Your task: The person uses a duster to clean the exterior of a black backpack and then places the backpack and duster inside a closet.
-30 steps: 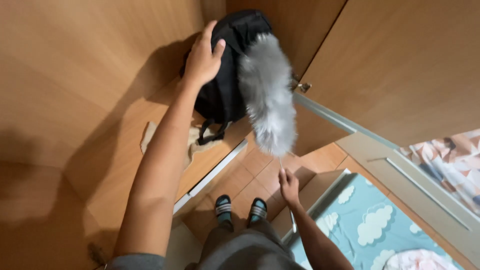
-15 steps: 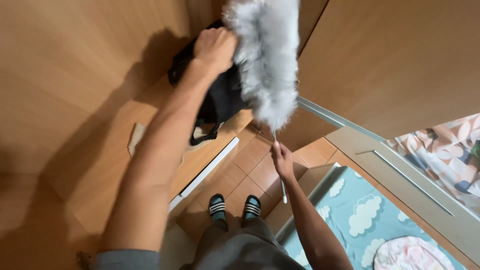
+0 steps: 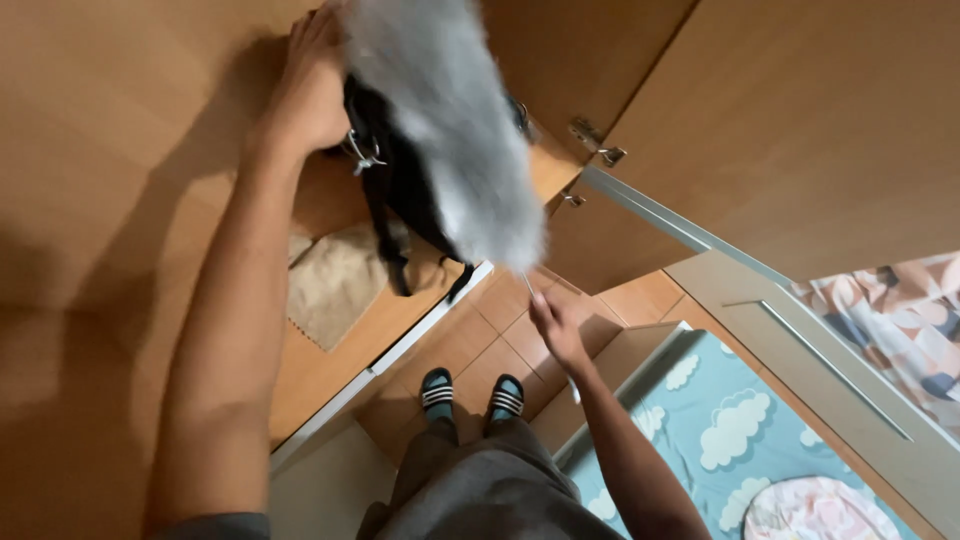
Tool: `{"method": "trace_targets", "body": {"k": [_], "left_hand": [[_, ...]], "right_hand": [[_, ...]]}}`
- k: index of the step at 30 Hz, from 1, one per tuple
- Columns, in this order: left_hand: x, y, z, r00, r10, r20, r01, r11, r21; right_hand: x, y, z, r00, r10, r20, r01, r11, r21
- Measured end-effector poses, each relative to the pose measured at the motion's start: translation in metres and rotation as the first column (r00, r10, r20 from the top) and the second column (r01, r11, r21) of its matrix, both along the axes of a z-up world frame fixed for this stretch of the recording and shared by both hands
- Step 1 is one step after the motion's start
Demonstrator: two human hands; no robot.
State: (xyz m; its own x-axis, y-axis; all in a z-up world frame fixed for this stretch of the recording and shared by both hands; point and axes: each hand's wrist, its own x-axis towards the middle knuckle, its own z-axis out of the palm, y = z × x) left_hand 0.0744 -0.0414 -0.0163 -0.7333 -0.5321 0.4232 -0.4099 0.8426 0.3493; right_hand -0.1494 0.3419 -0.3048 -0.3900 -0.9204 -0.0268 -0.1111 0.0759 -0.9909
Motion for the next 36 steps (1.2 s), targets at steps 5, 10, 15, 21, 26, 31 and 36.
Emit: {"method": "trace_targets", "body": {"k": [5, 10, 15, 21, 26, 31, 36], "left_hand": [[-0.007, -0.007, -0.03, 0.954, -0.063, -0.292, 0.113, 0.981, 0.156], [-0.045, 0.012, -0.036, 0.956, 0.168, -0.24, -0.069, 0.925, 0.373], [-0.042, 0.036, -0.02, 0.905, 0.401, -0.142, -0.328, 0.871, 0.365], [-0.013, 0.04, -0.025, 0.867, 0.484, -0.122, -0.345, 0.757, 0.555], [-0.022, 0.03, -0.014, 0.985, 0.169, 0.015, -0.165, 0.928, 0.335], [-0.03, 0.0, -0.078, 0.96, 0.277, -0.035, -0.25, 0.909, 0.333], [-0.008, 0.026, -0.075, 0.819, 0.449, -0.356, -0.259, 0.844, 0.469]], "right_hand": [[0.007, 0.021, -0.088, 0.969, -0.171, 0.176, 0.16, 0.984, 0.076], [0.024, -0.089, 0.065, 0.986, -0.102, 0.134, 0.112, 0.991, -0.072], [0.007, -0.088, 0.047, 0.995, 0.04, -0.09, -0.053, 0.986, -0.155], [-0.013, 0.037, -0.103, 0.972, -0.065, 0.227, 0.067, 0.998, 0.0], [-0.003, -0.048, 0.08, 0.99, -0.024, -0.139, 0.035, 0.996, 0.081], [0.031, -0.085, 0.164, 0.988, 0.065, -0.142, -0.051, 0.994, 0.099], [0.027, -0.026, 0.013, 0.999, 0.027, -0.042, -0.015, 0.965, 0.262]]}}
